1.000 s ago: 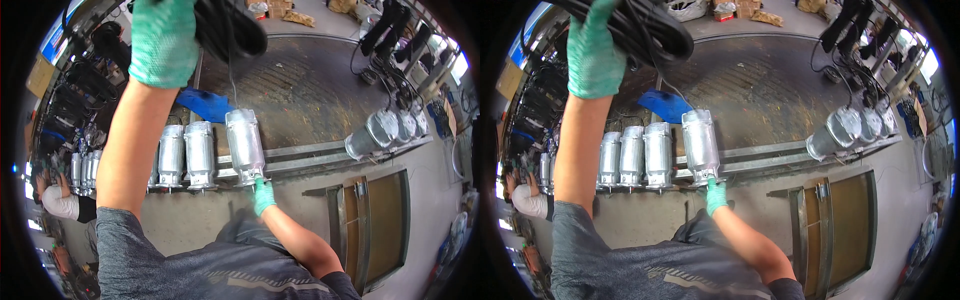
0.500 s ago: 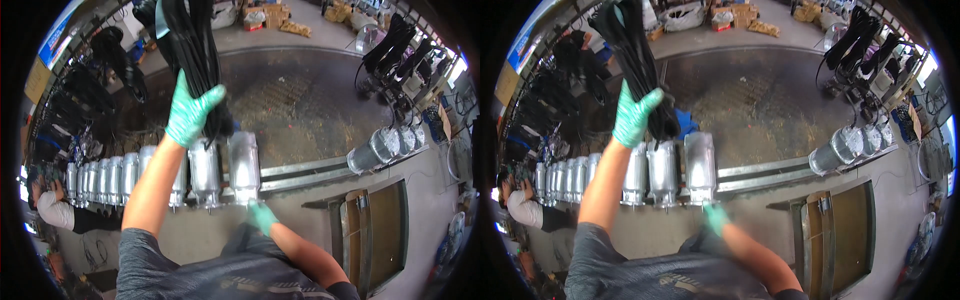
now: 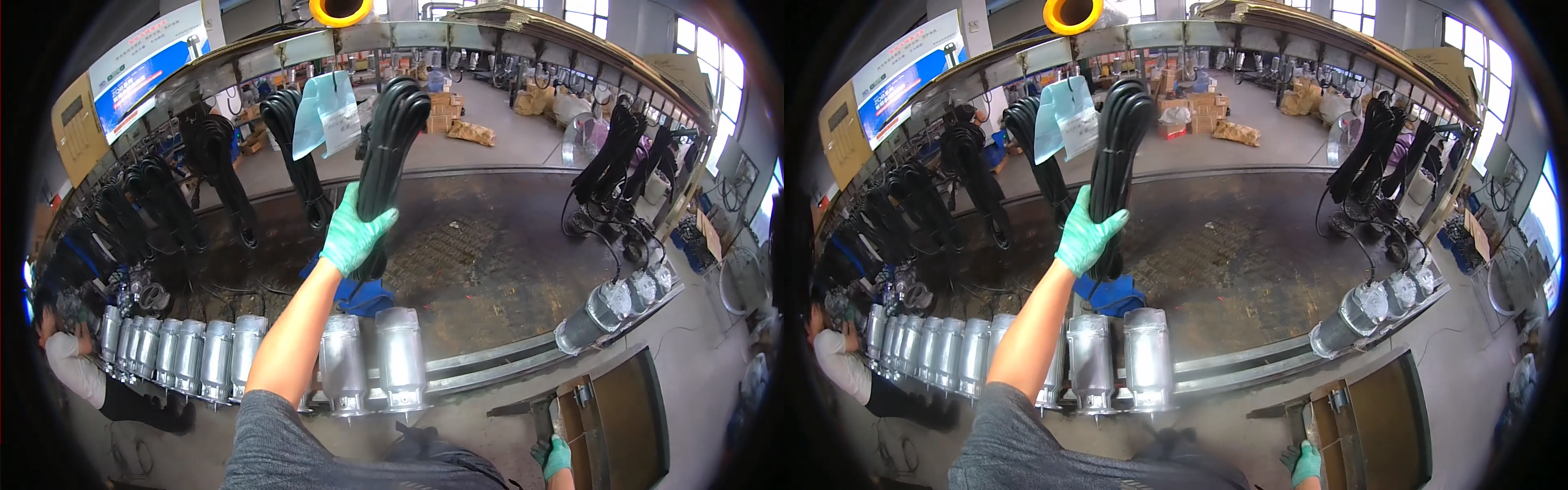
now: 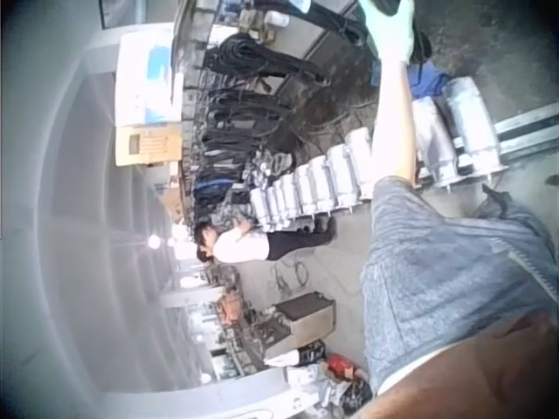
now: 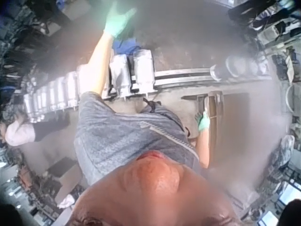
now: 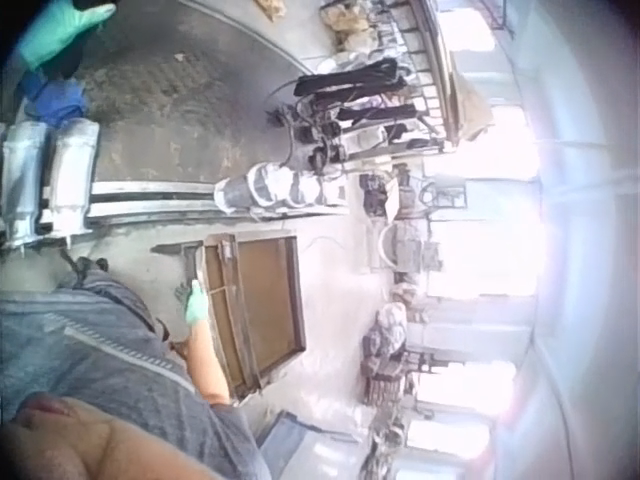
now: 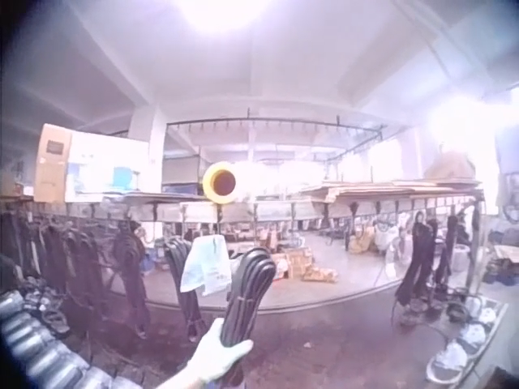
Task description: The person seals a metal cylinder by placing it onto a rotating fixture over a tank, applying sealant from a small nozzle while the cylinder turns, and then picking up a bundle of cables.
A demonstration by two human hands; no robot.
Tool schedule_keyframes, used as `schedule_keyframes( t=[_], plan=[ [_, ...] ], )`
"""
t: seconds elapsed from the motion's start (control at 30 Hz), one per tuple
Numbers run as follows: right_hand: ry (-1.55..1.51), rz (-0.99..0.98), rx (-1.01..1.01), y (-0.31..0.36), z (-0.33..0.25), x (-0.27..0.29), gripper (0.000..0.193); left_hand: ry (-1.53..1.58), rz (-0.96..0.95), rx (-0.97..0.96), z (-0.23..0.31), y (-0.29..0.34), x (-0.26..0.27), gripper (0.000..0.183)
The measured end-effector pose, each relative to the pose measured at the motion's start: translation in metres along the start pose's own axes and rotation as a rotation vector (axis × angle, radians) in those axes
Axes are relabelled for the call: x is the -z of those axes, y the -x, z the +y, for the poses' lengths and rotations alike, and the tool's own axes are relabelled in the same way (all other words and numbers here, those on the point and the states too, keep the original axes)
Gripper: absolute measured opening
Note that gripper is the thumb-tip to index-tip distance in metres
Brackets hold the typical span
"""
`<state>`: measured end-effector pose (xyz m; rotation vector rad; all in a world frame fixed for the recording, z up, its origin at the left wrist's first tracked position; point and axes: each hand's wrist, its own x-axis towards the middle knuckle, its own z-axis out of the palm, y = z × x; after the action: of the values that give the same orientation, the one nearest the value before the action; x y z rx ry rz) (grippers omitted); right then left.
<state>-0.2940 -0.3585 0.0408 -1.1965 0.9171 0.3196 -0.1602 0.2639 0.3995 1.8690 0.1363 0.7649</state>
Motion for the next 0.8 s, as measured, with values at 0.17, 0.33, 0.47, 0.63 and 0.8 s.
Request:
schedule_keyframes(
  t=[0.17,0.33,0.47,0.63,0.8],
  plan=[
    [-0.028,-0.025,0.04,-0.01,0.02,0.052,0.031,-0.118,-0.015,-0.053,0.02,-0.043,-0.027,0.058],
    [-0.018,-0.013,0.086,-0.014,0.042,0.069,0.044,0.047,0.062,-0.056,0.016,-0.08,-0.047,0.058],
    [0.012,-0.087,0.11,0.004,0.03,0.066,0.046,-0.181,0.137,-0.027,0.012,-0.084,-0.048,0.061],
    [-0.034,-0.073,0.145,0.027,0.01,0.07,0.047,-0.712,0.117,0.248,-0.005,-0.06,-0.062,0.099],
    [-0.002,-0.102,0.113,0.028,0.011,0.095,0.043,-0.618,0.112,0.184,-0.023,-0.061,-0.044,0.104]
  ],
)
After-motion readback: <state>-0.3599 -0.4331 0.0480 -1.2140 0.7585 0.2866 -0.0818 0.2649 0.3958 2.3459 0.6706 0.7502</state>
